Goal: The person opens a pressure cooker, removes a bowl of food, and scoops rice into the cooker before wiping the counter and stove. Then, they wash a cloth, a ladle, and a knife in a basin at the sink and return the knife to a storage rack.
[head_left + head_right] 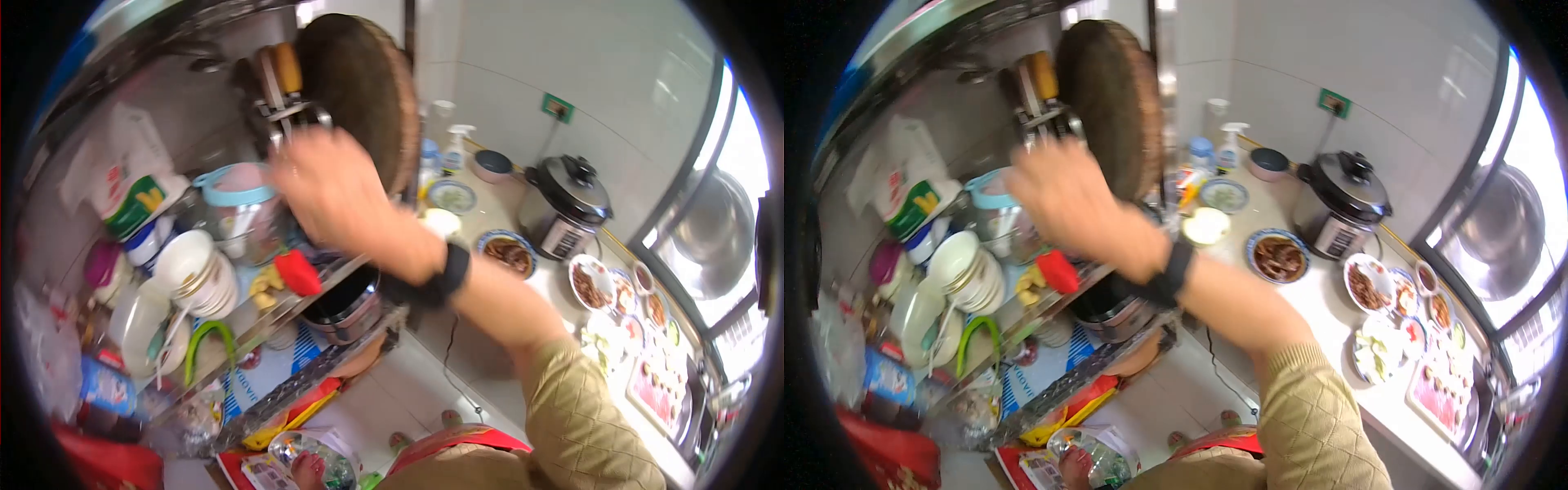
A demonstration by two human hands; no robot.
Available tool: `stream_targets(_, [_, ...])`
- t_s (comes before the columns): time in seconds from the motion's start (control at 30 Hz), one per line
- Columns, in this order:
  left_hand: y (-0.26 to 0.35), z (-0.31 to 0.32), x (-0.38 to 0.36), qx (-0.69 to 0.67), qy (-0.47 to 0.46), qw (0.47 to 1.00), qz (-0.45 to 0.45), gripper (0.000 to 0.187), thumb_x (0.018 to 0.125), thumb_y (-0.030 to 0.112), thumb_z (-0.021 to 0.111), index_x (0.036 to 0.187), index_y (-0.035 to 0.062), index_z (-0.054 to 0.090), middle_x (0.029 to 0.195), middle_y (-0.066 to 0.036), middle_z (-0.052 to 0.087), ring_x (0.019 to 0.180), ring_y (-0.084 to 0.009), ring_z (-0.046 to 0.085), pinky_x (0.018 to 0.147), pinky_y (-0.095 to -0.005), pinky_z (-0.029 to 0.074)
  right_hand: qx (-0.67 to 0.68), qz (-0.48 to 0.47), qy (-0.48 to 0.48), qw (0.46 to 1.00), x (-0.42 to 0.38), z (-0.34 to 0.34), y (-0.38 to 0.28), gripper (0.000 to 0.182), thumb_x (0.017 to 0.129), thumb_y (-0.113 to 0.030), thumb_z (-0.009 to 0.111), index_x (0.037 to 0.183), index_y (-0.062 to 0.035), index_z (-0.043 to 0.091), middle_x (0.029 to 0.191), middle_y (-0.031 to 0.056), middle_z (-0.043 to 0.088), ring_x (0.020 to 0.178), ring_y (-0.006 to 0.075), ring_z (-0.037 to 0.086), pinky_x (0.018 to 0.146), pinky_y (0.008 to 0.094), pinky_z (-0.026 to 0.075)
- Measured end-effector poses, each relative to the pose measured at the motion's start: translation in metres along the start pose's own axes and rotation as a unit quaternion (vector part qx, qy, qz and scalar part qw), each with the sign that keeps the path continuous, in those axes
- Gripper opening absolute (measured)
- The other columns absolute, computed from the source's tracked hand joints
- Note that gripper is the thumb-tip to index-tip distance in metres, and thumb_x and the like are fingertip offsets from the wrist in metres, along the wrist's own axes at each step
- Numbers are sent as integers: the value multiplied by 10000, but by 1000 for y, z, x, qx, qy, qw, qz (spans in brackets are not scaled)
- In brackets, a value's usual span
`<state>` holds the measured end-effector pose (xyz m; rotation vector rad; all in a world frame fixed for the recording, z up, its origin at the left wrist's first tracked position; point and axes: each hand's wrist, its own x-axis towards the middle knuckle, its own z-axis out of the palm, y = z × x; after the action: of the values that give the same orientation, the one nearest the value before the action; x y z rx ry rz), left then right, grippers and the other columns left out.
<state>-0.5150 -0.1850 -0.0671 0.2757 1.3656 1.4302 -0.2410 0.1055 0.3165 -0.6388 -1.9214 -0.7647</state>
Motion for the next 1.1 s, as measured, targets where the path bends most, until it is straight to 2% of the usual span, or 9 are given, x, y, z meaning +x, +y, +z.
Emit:
stream_targets(0.07, [-5, 18, 27, 87, 58, 987, -125, 193, 739, 49, 561, 928, 42, 524, 714, -104, 563, 558, -202, 551, 496, -299, 479, 74, 61, -64, 993, -88, -36, -21, 247, 616, -58, 569, 862, -55, 586, 900, 95, 540, 822, 248, 523, 639, 336, 408])
stream_targets(0.13, [-19, 44, 50, 129, -13, 982, -140, 199, 747, 68, 555, 943, 68, 521, 731, -102, 566, 580, -201, 559, 505, -295, 473, 57, 174, -206, 961, -183, -71, -38, 204, 633, -67, 572, 837, -53, 583, 952, 95, 540, 869, 249, 515, 683, 353, 399])
stream_targets(0.23, [-26, 105, 68, 245, -121, 951, -145, 220, 754, 77, 550, 970, 90, 512, 743, -97, 565, 581, -197, 561, 493, -293, 460, -40, 287, -451, 844, -313, -149, -72, 53, 669, -124, 548, 709, -90, 550, 807, 70, 488, 779, 217, 480, 628, 338, 366])
stream_targets(0.33, [-40, 158, 78, 269, -181, 931, -166, 210, 768, 98, 553, 975, 80, 519, 745, -76, 590, 580, -170, 574, 501, -271, 460, -88, 399, -554, 725, -388, -238, -105, 62, 707, -169, 528, 726, -128, 571, 765, 40, 525, 767, 200, 532, 648, 334, 401])
stream_targets(0.47, [-69, 223, 84, 318, -264, 889, -195, 203, 783, 114, 519, 985, 102, 505, 729, -59, 568, 578, -204, 562, 487, -318, 456, -145, 545, -521, 640, -435, -325, -148, 76, 726, -171, 529, 744, -114, 577, 729, 64, 542, 728, 229, 563, 600, 352, 437])
stream_targets(0.57, [-101, 299, 51, 406, -344, 823, -197, 202, 790, 119, 534, 989, 92, 516, 738, -61, 583, 593, -175, 575, 502, -274, 466, -188, 641, -475, 573, -468, -370, -191, 80, 718, -138, 516, 743, -94, 578, 721, 89, 551, 719, 261, 572, 594, 381, 456])
stream_targets(0.8, [-145, 427, -63, 466, -542, 685, -140, 203, 797, 77, 532, 994, 30, 522, 780, -70, 598, 619, -141, 592, 506, -222, 475, -226, 783, -385, 433, -465, -399, -284, 117, 717, -179, 566, 764, -73, 587, 736, 108, 560, 735, 284, 569, 620, 385, 474])
stream_targets(0.87, [-155, 449, -85, 463, -630, 621, -55, 222, 799, 75, 524, 1014, 20, 515, 783, -73, 598, 617, -136, 592, 498, -212, 463, -255, 806, -361, 394, -457, -397, -306, 123, 720, -186, 566, 765, -74, 588, 739, 106, 561, 739, 280, 570, 621, 385, 475])
stream_targets(1.1, [-174, 486, -150, 438, -652, 602, -142, 280, 824, 67, 469, 1083, -34, 443, 800, -128, 586, 576, -158, 589, 481, -209, 459, -245, 856, -310, 332, -427, -392, -310, 173, 740, -196, 560, 863, -88, 614, 773, 97, 586, 765, 278, 578, 643, 381, 479])
